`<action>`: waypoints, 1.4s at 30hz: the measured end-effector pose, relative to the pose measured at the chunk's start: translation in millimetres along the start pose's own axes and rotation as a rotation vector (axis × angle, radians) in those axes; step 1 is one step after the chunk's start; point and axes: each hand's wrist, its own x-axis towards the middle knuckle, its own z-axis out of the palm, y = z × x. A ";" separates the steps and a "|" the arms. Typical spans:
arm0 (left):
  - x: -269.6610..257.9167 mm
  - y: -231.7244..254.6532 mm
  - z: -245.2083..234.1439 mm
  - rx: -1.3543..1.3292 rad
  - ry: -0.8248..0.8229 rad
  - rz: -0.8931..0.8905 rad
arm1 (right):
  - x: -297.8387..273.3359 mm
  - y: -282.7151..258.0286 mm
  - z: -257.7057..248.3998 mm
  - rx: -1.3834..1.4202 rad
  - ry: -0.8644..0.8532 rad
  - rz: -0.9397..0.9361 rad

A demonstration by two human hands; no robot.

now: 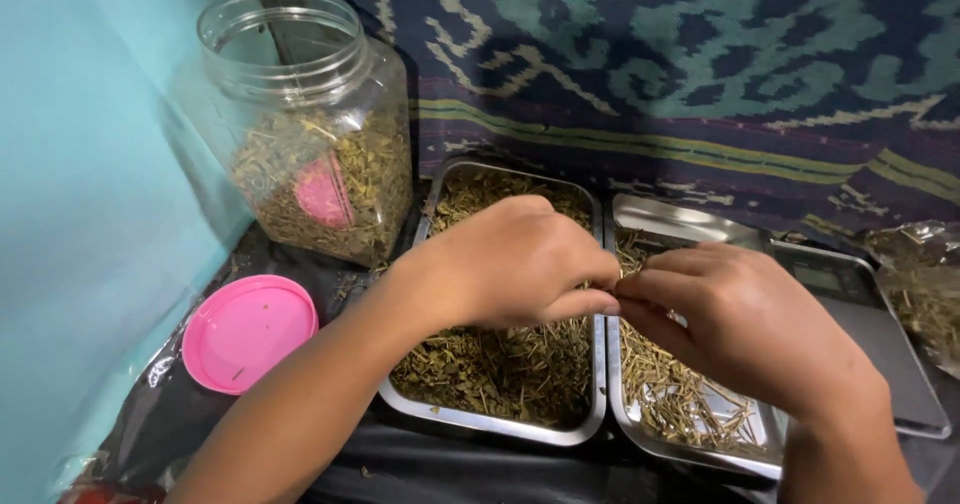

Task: Sorting dried tea leaves by hand to remove stems or impurities

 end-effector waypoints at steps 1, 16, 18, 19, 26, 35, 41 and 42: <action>0.6 -1.8 -2.6 0.005 0.003 0.001 | 1.1 1.5 -1.8 -0.004 0.003 -0.003; -80.6 -44.3 -98.9 0.282 0.432 -0.263 | -81.4 91.5 -20.9 0.056 0.133 0.895; -94.1 -59.0 -101.2 0.489 0.659 -0.158 | -98.6 109.0 -11.2 -0.102 0.055 0.842; -98.6 -62.7 -103.1 0.487 0.659 -0.159 | -98.5 113.8 -9.9 -0.102 0.053 0.843; -118.3 -93.1 -97.4 0.736 0.836 -0.446 | -81.3 76.4 -18.3 -0.094 0.027 0.668; -110.8 -92.0 -89.8 0.718 0.863 -0.591 | -57.4 39.7 -16.2 -0.084 0.063 0.549; -69.3 -39.7 -88.4 0.584 0.827 -0.309 | -22.8 8.7 -10.9 -0.203 -0.236 0.515; -61.5 -26.8 -88.7 0.488 0.759 -0.186 | -15.3 4.1 -11.0 -0.204 -0.354 0.545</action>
